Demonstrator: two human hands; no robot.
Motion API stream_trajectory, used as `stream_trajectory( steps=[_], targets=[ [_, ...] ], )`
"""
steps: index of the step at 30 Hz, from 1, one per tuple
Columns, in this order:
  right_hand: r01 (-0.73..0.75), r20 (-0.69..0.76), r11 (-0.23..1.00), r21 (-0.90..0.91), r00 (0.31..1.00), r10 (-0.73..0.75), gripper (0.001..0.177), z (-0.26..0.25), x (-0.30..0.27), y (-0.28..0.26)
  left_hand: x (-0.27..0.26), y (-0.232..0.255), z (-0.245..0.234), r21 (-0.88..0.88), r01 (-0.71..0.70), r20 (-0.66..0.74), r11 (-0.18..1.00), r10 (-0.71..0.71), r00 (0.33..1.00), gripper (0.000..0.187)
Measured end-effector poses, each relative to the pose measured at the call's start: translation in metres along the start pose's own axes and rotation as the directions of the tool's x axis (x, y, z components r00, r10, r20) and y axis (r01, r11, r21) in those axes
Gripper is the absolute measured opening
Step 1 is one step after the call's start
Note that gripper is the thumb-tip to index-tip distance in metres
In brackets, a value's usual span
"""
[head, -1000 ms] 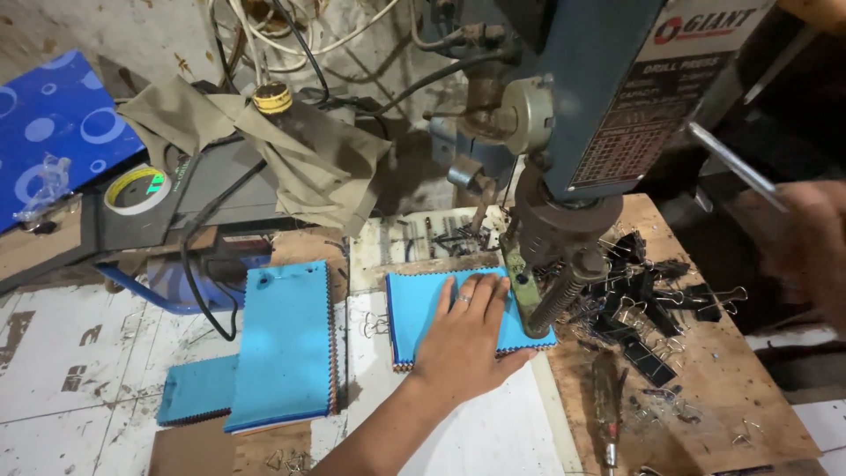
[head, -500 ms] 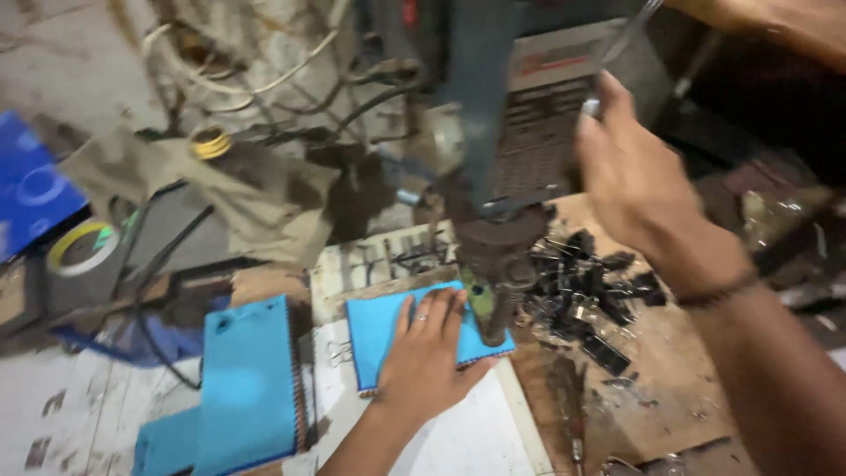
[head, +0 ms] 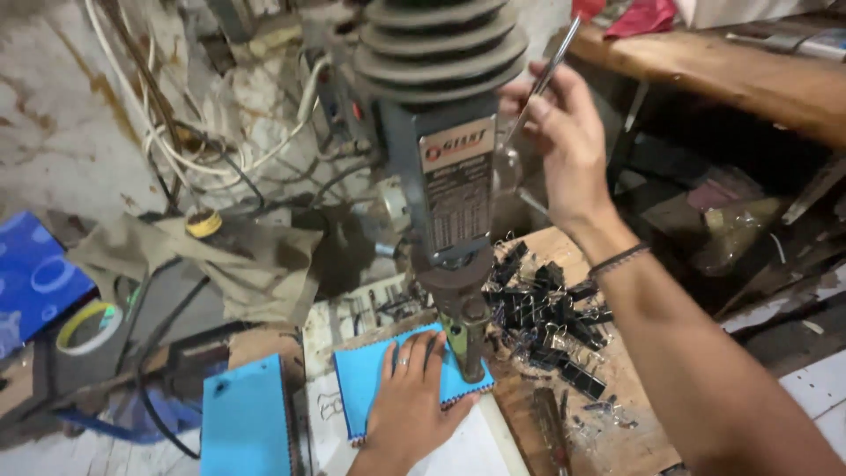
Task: The person aligns a stack of paper swatches, secures them with a binder clip, and then uses a drill press to punch a hole through the stack for binding.
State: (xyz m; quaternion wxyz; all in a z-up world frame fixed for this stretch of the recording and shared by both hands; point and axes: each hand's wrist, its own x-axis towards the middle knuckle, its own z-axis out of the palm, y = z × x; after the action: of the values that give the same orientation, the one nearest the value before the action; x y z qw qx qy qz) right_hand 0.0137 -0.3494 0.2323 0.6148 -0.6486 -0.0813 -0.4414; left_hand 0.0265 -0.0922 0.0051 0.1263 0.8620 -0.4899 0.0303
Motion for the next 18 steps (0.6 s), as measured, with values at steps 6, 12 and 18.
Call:
stream_trajectory(
  steps=[6,12,18],
  targets=[
    [-0.062,-0.123,0.976,0.209,0.988,0.089,0.043,0.005,0.013,-0.007,0.001,0.000,0.000,0.000,-0.018,-0.039,1.000,0.018,0.999,0.091],
    [-0.136,-0.197,0.894,0.427,0.951,0.238,0.053,0.001,0.046,-0.018,0.002,-0.002,0.001,-0.026,-0.003,-0.010,1.000,0.003,1.000,0.091],
    [-0.272,-0.242,0.923,0.272,0.909,0.339,0.031,-0.013,0.064,-0.036,-0.001,0.002,0.000,0.041,0.009,-0.021,0.999,-0.008,1.000,0.093]
  ],
)
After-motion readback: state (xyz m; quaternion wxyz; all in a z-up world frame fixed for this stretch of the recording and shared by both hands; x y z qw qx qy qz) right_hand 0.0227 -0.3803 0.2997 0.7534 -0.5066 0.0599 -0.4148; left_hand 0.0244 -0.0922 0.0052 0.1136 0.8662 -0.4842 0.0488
